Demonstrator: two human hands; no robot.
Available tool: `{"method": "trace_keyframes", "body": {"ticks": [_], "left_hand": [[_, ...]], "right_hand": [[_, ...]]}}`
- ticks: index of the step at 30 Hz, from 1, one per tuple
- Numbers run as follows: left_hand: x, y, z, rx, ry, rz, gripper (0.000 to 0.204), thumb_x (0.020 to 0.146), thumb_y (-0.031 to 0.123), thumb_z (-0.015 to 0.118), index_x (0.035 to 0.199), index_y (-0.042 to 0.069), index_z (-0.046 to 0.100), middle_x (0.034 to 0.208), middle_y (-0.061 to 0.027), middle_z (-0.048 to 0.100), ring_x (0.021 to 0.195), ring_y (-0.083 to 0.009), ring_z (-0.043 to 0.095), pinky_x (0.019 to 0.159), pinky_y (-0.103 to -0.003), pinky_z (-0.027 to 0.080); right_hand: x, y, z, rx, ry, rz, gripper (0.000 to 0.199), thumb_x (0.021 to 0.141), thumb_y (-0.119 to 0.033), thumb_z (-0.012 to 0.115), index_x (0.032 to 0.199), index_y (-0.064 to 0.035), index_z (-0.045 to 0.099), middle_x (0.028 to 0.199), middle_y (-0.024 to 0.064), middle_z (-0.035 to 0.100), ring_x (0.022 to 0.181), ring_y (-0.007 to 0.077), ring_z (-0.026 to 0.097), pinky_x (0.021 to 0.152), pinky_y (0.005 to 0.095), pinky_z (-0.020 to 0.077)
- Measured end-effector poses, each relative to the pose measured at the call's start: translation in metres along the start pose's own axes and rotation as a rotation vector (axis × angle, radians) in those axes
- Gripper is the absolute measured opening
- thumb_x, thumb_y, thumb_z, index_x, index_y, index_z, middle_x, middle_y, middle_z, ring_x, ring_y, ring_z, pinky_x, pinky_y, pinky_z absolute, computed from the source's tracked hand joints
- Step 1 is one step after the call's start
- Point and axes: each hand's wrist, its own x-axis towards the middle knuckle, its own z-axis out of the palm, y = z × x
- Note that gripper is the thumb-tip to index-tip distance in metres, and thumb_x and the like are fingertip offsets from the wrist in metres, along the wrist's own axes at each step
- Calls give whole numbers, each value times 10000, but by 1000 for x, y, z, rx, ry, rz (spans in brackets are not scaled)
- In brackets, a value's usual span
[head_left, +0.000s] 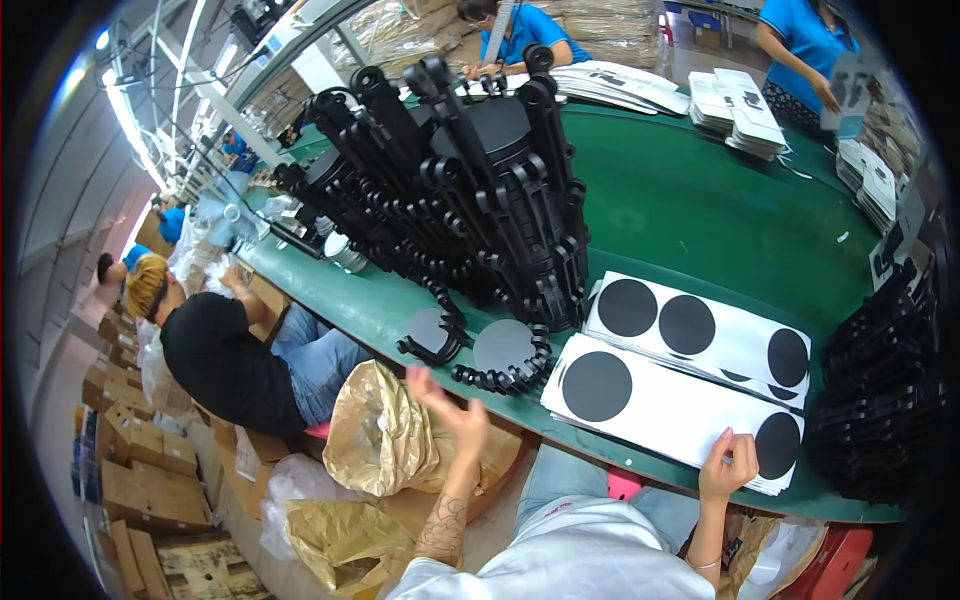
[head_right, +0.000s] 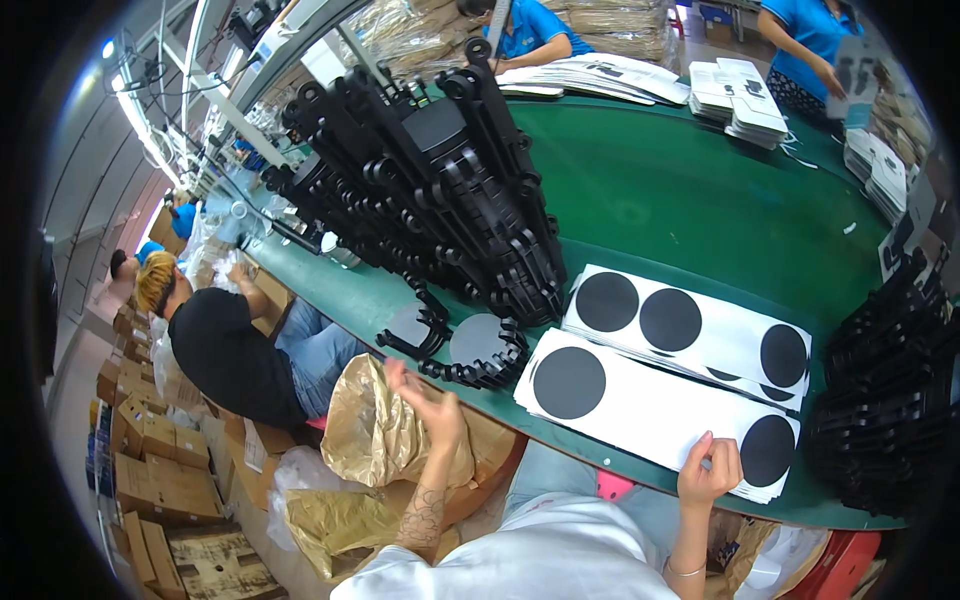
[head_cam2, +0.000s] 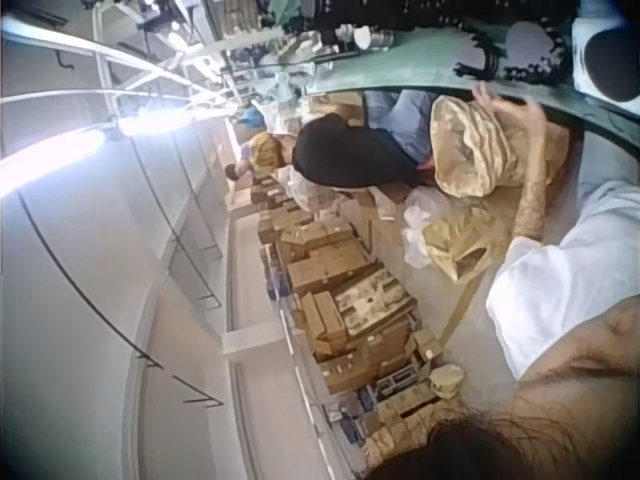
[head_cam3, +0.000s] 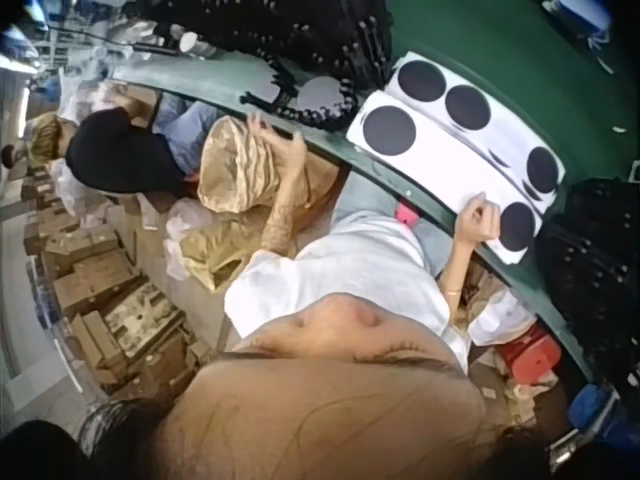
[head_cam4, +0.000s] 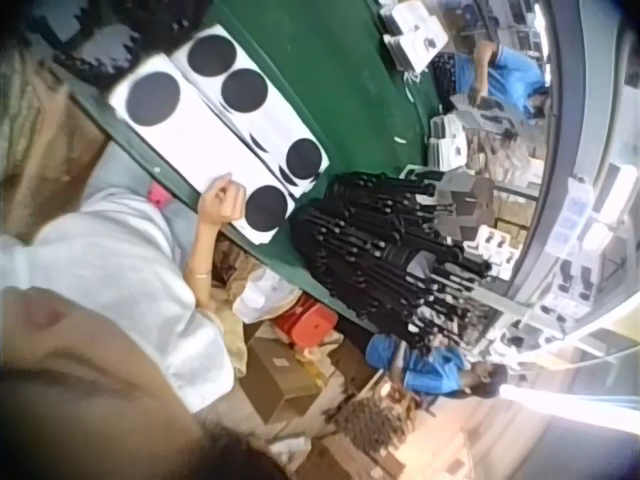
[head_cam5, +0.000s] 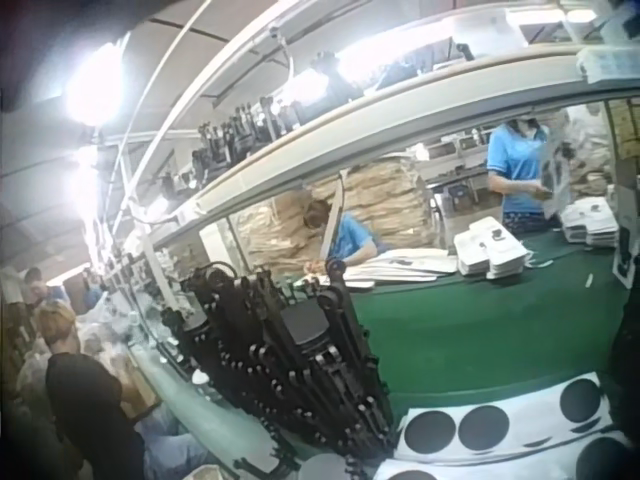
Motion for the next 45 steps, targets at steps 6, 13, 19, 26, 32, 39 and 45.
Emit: {"method": "trace_keyframes", "body": {"ticks": [6,13,19,26,32,39,45], "left_hand": [[94,-87,-59,318,-370,71,986,568,-6,628,1476,48,250,1551,-209,207,1451,-435,125,1197,-471,92],[191,-117,-45,160,-1183,220,1216,435,134,884,1493,42,291,1534,-199,302,1446,-370,230,1186,-428,195],[204,-142,-45,332,-1254,294,1118,416,122,881,1414,8,388,1397,-229,444,1324,-413,379,1123,-412,307],[198,-150,-43,108,-1033,185,939,414,12,847,1295,-16,522,1298,-175,556,1219,-317,518,1067,-393,382],[182,-79,-78,-222,-531,77,795,695,95,684,1431,24,392,1393,-158,476,1267,-288,480,1027,-422,430],[93,68,-9,-479,-165,266,775,738,183,658,1439,24,367,1404,-183,457,1259,-293,474,1043,-422,408],[-14,155,90,-904,-486,116,767,776,258,635,1446,24,345,1412,-204,441,1253,-297,469,1056,-421,389]], "right_hand": [[4,-4,-1,12,2,4,302,847,35,598,601,-1,427,560,96,419,458,233,395,449,344,285],[5,1,-4,-2,-5,15,266,743,43,655,588,-40,455,556,86,452,476,267,480,444,354,357],[6,2,-6,-21,15,32,298,745,-22,701,571,-72,465,569,69,471,466,251,494,434,352,383],[21,-2,-31,393,-154,395,114,824,-30,683,757,-8,593,736,79,618,611,179,618,510,275,445],[34,40,-75,97,-155,213,301,751,87,570,1022,-23,640,949,97,638,893,244,609,807,340,518],[35,56,-78,-252,-333,22,356,771,7,585,1096,-92,689,1190,53,626,1247,276,479,1060,445,383],[29,71,-72,-190,-422,84,270,834,-65,540,1071,-60,669,1206,91,619,1272,279,479,1080,477,331]]}}
